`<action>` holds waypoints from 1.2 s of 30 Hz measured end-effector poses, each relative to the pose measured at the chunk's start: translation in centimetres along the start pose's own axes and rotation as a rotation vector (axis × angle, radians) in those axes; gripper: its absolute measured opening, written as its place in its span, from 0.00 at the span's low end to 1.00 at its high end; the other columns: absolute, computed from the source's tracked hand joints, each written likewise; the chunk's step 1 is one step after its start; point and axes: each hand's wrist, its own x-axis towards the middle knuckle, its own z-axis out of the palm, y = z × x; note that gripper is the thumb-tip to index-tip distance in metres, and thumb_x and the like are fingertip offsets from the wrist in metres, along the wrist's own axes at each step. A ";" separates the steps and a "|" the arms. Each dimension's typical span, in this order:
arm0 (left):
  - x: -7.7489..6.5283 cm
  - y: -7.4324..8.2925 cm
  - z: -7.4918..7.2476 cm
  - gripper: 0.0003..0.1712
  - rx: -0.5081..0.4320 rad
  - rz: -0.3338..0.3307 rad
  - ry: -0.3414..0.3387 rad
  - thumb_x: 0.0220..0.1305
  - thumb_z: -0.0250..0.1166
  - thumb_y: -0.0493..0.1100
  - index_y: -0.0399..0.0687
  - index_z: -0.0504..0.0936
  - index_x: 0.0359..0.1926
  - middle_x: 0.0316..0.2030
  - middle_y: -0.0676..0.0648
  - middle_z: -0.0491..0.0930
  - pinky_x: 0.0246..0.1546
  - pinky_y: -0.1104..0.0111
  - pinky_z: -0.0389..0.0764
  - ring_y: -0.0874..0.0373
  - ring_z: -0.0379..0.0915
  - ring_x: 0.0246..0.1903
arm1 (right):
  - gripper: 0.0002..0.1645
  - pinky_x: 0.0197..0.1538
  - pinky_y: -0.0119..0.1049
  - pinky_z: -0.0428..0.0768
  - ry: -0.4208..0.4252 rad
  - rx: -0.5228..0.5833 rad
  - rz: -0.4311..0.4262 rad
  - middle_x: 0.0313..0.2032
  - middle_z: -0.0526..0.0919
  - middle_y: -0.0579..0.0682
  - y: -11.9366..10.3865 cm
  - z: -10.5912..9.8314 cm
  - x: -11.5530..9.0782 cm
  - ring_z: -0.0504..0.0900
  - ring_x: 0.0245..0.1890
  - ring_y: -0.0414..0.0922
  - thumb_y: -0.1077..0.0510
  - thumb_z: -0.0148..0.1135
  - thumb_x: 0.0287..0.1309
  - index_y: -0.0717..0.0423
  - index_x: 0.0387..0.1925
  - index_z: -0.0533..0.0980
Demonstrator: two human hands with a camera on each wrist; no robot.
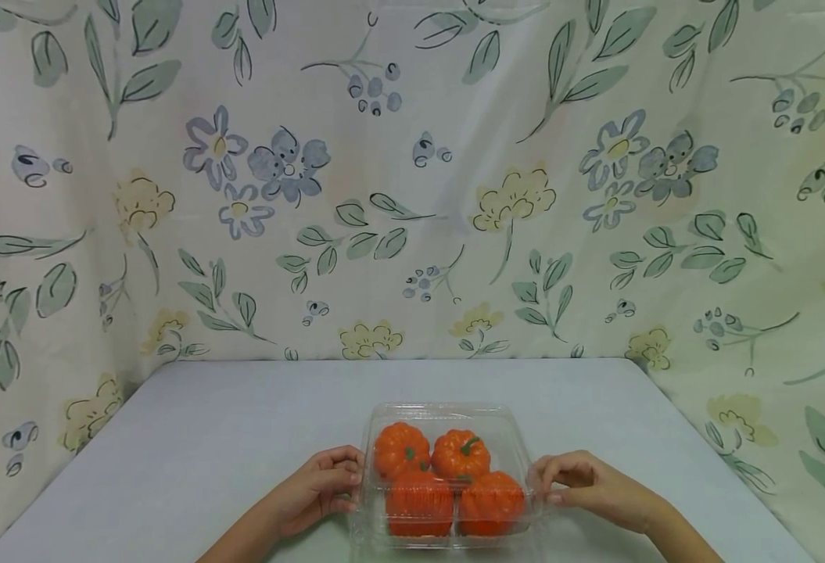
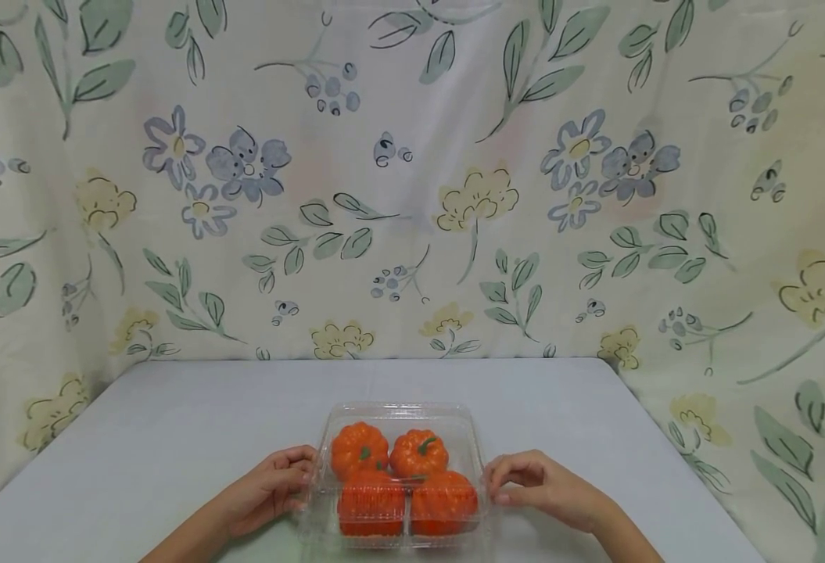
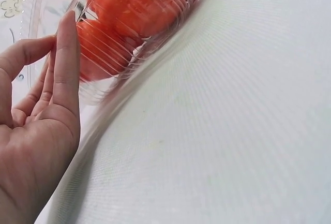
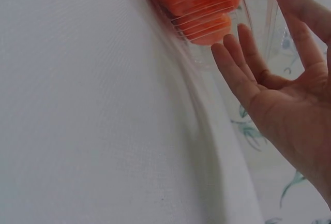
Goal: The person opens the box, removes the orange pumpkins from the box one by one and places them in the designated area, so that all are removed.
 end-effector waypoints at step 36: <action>1.3 0.7 -1.0 0.13 0.041 0.010 -0.053 0.74 0.51 0.29 0.51 0.75 0.47 0.34 0.58 0.77 0.36 0.74 0.86 0.67 0.78 0.31 | 0.06 0.56 0.31 0.80 0.178 -0.371 0.034 0.57 0.80 0.50 -1.9 -0.5 0.7 0.75 0.59 0.33 0.66 0.59 0.73 0.61 0.42 0.82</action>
